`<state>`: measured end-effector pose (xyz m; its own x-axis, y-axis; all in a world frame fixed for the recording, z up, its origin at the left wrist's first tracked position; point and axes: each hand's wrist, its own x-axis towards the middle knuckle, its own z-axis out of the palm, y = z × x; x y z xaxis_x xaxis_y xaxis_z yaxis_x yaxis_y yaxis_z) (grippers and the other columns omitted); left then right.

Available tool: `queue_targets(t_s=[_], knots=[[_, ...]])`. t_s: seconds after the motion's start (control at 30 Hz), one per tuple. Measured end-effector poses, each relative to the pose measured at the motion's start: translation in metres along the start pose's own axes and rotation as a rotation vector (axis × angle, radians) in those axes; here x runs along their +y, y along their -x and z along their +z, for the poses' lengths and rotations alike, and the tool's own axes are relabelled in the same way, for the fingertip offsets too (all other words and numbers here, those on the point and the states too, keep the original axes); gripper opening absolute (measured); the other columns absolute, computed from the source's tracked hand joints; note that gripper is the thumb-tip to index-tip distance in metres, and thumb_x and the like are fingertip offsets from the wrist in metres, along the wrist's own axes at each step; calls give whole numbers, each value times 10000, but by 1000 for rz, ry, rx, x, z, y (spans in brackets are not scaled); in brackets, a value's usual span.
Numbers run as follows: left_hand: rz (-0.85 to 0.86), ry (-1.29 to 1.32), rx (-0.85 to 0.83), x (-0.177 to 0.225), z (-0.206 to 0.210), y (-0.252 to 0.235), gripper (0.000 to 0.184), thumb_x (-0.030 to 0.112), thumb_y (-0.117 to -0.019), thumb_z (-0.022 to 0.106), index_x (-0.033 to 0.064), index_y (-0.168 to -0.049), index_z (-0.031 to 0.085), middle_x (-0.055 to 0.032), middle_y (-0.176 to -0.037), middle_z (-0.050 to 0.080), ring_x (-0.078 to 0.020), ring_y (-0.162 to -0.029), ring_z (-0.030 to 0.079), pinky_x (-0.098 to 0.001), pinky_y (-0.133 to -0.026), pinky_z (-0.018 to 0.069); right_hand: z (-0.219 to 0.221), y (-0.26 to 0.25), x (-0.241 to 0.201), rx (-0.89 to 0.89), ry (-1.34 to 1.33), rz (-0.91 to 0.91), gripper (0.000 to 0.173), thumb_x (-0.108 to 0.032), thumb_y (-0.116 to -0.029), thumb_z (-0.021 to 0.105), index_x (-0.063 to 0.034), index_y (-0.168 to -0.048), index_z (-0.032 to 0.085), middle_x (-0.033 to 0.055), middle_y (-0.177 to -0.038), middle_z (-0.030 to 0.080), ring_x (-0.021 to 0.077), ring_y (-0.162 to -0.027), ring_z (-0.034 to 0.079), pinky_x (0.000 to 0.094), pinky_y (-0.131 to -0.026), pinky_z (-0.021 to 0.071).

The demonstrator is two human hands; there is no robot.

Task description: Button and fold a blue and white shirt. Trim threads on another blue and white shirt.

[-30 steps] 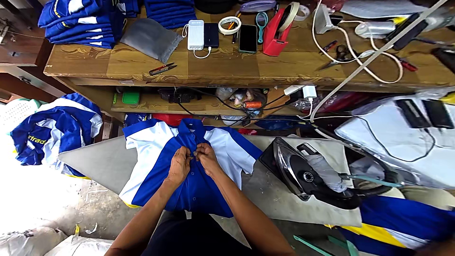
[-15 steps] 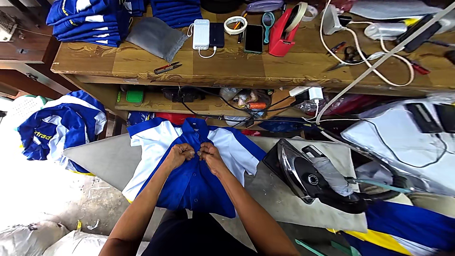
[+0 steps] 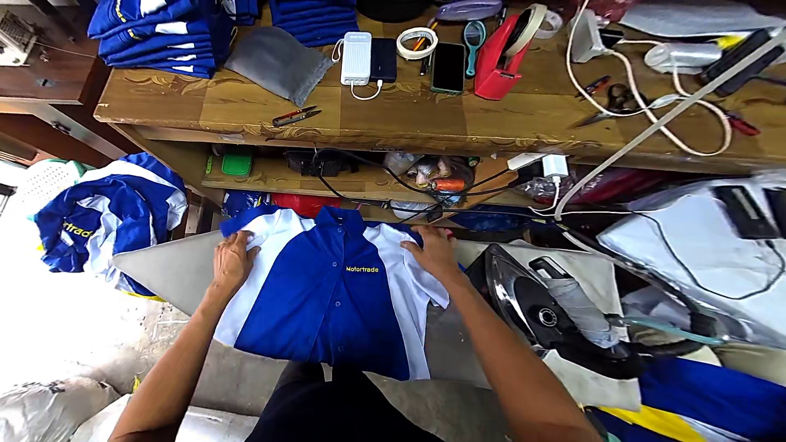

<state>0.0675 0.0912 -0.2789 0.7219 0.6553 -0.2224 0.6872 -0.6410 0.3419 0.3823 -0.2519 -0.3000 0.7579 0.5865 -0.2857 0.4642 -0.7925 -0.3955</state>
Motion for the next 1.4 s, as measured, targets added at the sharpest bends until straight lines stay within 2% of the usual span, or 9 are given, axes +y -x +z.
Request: queue_targets(t_s=[0.17, 0.27, 0.37, 0.57, 0.77, 0.9, 0.97, 1.2, 1.4], knots=[[34, 54, 108, 5, -32, -29, 309, 175, -1035, 572, -83, -1169, 675, -320, -1172, 667, -490, -1151, 636, -660, -1010, 467, -22, -25, -16, 237, -65, -75, 263, -218, -950, 739, 4, -1086, 699, 248, -1047, 703, 476, -1066, 637, 715, -949, 413], [-112, -29, 167, 12, -32, -56, 367, 246, -999, 649, -35, -1236, 647, -320, -1260, 621, -510, -1226, 574, -692, -1015, 437, -24, -45, -37, 250, -2, 51, 334, -225, -932, 725, 13, -1160, 672, 288, -1166, 669, 513, -1185, 576, 728, -964, 398], [-19, -40, 247, 38, -22, -46, 564, 217, -886, 772, -23, -1358, 579, -372, -1384, 507, -574, -1315, 456, -740, -1048, 367, -10, -35, -62, 270, 12, -110, 518, -78, -861, 759, 15, -1343, 591, 329, -1345, 557, 556, -1266, 502, 751, -956, 415], [86, 202, -150, 118, 47, 33, 500, 397, -960, 649, 31, -1299, 633, -181, -1191, 687, -325, -1024, 700, -520, -898, 573, 60, 37, -107, -50, -385, -443, 304, -166, -1039, 523, -12, -1248, 680, 145, -1120, 725, 232, -1017, 708, 394, -945, 572], [-6, 108, -300, 129, 43, 25, 345, 233, -1018, 521, 19, -1256, 649, -192, -1194, 698, -352, -1113, 685, -547, -944, 540, 84, 76, -103, -148, -301, -532, 297, -190, -982, 608, -104, -1237, 735, 144, -1193, 686, 282, -1167, 628, 401, -1039, 496], [-87, 654, -440, 116, 34, 11, 233, 187, -992, 654, 1, -1131, 668, -87, -905, 695, -122, -666, 648, -301, -638, 570, 72, 67, -123, -113, -286, -409, 306, -156, -1031, 523, -24, -1243, 699, 185, -1093, 715, 317, -1020, 697, 452, -948, 548], [-153, 827, -471, 116, 35, 10, 203, 144, -980, 686, -8, -1112, 658, -57, -852, 677, -78, -601, 610, -241, -571, 538, 72, 59, -136, -128, -222, -334, 305, -140, -1024, 527, -26, -1259, 685, 195, -1134, 694, 338, -1049, 688, 481, -938, 548], [-283, 981, -506, 114, 39, 17, 160, 109, -1008, 638, 2, -1127, 648, -73, -972, 651, -120, -802, 614, -294, -711, 533, 69, 55, -155, -213, -273, -230, 210, -75, -970, 574, 20, -1124, 681, 195, -1092, 699, 331, -1060, 680, 486, -940, 532], [-314, 1037, -504, 116, 37, 18, 149, 66, -1010, 616, -8, -1137, 640, -89, -1033, 640, -135, -870, 612, -311, -757, 537, 75, 46, -139, -245, -821, -104, 148, -118, -948, 662, -8, -1036, 708, 53, -866, 713, 87, -708, 669, 262, -686, 575]])
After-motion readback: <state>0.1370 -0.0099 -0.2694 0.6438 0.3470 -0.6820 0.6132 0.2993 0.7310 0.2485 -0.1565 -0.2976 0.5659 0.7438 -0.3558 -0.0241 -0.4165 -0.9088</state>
